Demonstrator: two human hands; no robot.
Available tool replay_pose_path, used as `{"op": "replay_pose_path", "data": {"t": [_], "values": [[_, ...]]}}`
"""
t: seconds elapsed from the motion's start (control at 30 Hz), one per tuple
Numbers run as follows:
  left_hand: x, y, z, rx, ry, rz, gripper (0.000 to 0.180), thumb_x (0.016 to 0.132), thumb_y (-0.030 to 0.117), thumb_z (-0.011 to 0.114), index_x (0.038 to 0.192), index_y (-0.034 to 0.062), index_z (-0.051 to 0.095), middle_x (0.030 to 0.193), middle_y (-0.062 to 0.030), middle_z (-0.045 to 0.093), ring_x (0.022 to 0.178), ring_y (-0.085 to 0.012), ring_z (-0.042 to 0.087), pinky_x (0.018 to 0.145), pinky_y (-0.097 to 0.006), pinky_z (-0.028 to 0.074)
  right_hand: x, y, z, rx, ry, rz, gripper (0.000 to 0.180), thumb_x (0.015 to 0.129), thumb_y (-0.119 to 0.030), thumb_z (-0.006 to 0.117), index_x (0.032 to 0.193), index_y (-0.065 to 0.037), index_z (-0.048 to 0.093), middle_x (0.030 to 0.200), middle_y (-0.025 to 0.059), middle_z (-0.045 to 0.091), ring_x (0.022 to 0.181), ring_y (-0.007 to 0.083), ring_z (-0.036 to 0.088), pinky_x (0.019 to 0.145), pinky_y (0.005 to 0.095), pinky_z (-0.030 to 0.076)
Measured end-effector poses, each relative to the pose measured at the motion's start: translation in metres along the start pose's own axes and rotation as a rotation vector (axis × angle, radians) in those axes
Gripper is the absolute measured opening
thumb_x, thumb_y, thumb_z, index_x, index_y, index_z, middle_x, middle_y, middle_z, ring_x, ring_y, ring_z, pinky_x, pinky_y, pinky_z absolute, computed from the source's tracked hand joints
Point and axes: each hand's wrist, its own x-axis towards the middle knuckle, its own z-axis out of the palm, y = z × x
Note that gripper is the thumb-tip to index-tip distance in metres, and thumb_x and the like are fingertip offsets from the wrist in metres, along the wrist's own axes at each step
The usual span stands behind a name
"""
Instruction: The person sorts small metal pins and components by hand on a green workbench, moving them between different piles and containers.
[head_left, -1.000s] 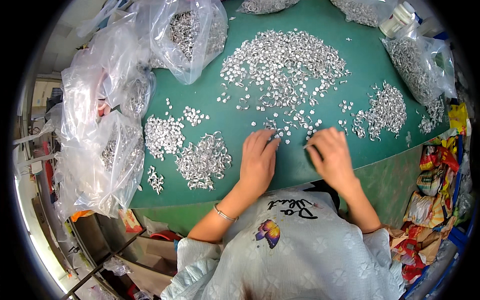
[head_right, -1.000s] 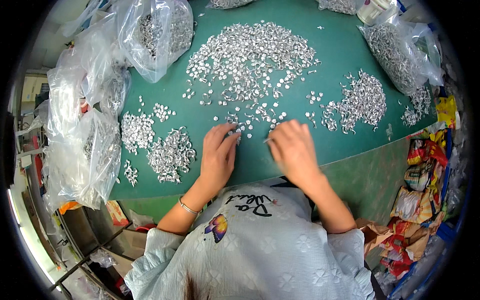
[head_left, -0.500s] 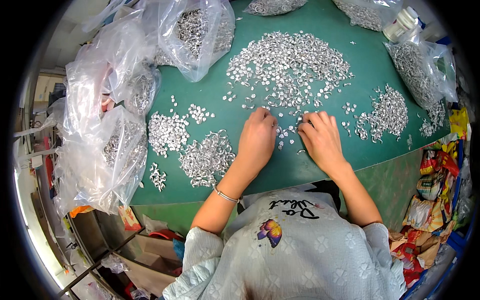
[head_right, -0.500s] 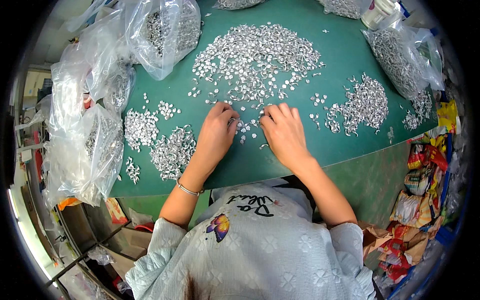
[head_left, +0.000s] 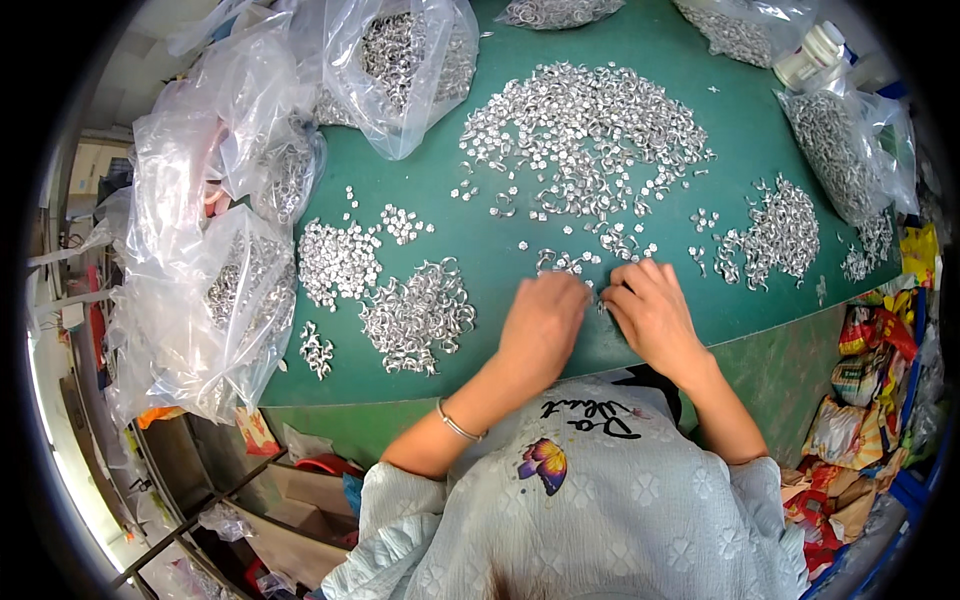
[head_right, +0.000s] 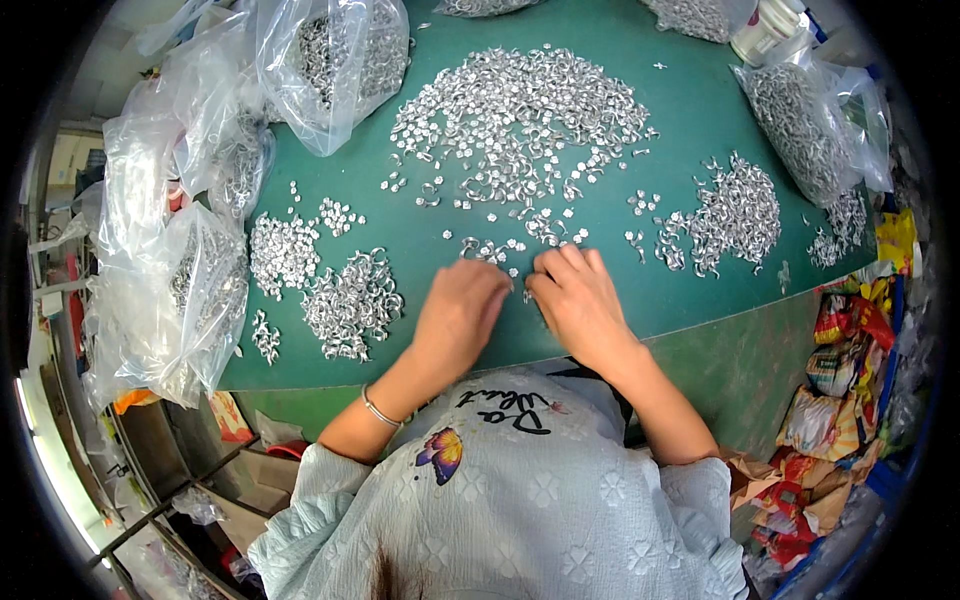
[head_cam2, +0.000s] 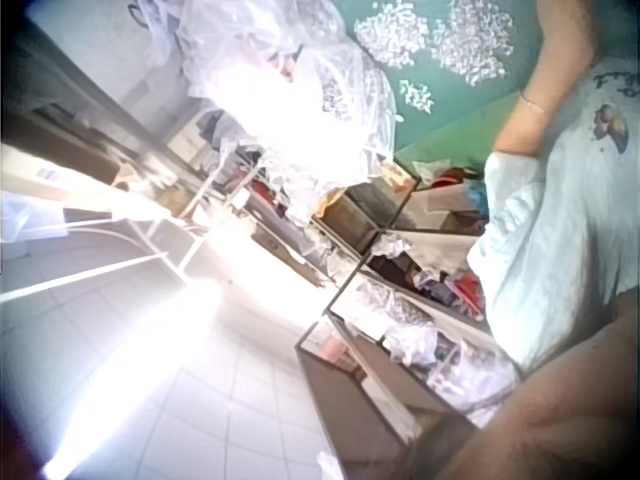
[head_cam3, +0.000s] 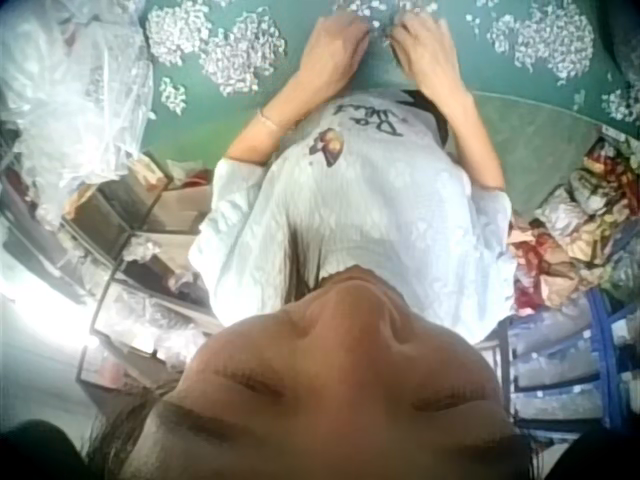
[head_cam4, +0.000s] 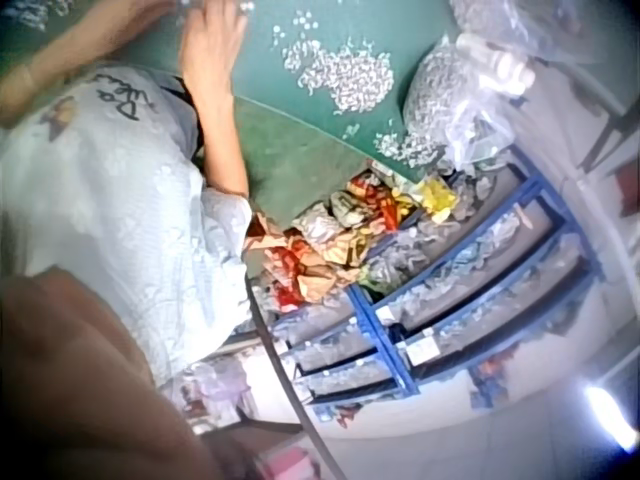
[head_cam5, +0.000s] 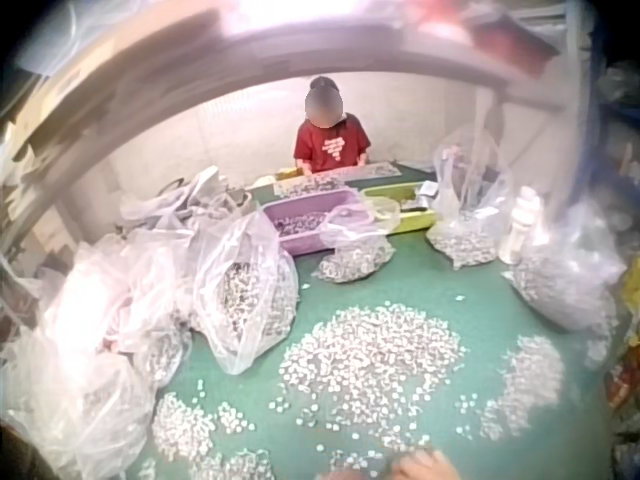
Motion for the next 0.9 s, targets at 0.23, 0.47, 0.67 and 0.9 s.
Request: {"op": "replay_pose_path", "data": {"t": [0.23,0.47,0.67,0.9], "values": [[-0.019,0.007,0.021,-0.036,0.064,-0.047,0.022,0.081,0.001,0.067,0.103,0.0027,0.064,0.102,-0.0106,0.059,0.088,-0.0286,0.055,0.074,-0.037,0.042,0.039,0.014,0.006,-0.151,0.211,0.049,0.014,0.077,-0.007,0.069,0.091,-0.005,0.066,0.093,0.0048,0.057,0.090,0.0244,0.052,0.078,0.0370,0.039],[0.017,-0.026,0.004,0.143,0.051,-0.115,0.026,0.080,0.003,0.068,0.105,0.0060,0.065,0.106,-0.0082,0.057,0.098,-0.0279,0.053,0.080,-0.039,0.039,0.035,0.019,0.011,-0.179,0.172,0.028,0.012,0.078,-0.007,0.066,0.090,-0.005,0.066,0.098,0.0058,0.057,0.094,0.0240,0.052,0.081,0.0370,0.039],[0.022,-0.030,-0.008,0.129,-0.057,-0.096,0.026,0.077,0.004,0.071,0.101,0.0062,0.064,0.104,-0.0068,0.058,0.098,-0.0270,0.054,0.081,-0.037,0.038,0.034,0.023,0.008,-0.221,0.188,-0.026,0.009,0.080,-0.005,0.065,0.089,-0.004,0.064,0.100,0.0059,0.058,0.095,0.0242,0.052,0.084,0.0382,0.039],[0.003,-0.001,-0.002,-0.042,-0.020,-0.052,0.028,0.076,0.003,0.070,0.103,0.0044,0.062,0.105,-0.0085,0.060,0.099,-0.0269,0.055,0.081,-0.039,0.038,0.015,0.013,-0.002,0.017,0.143,0.054,0.008,0.079,-0.005,0.067,0.085,-0.005,0.061,0.093,0.0055,0.058,0.092,0.0248,0.053,0.081,0.0378,0.037]]}}
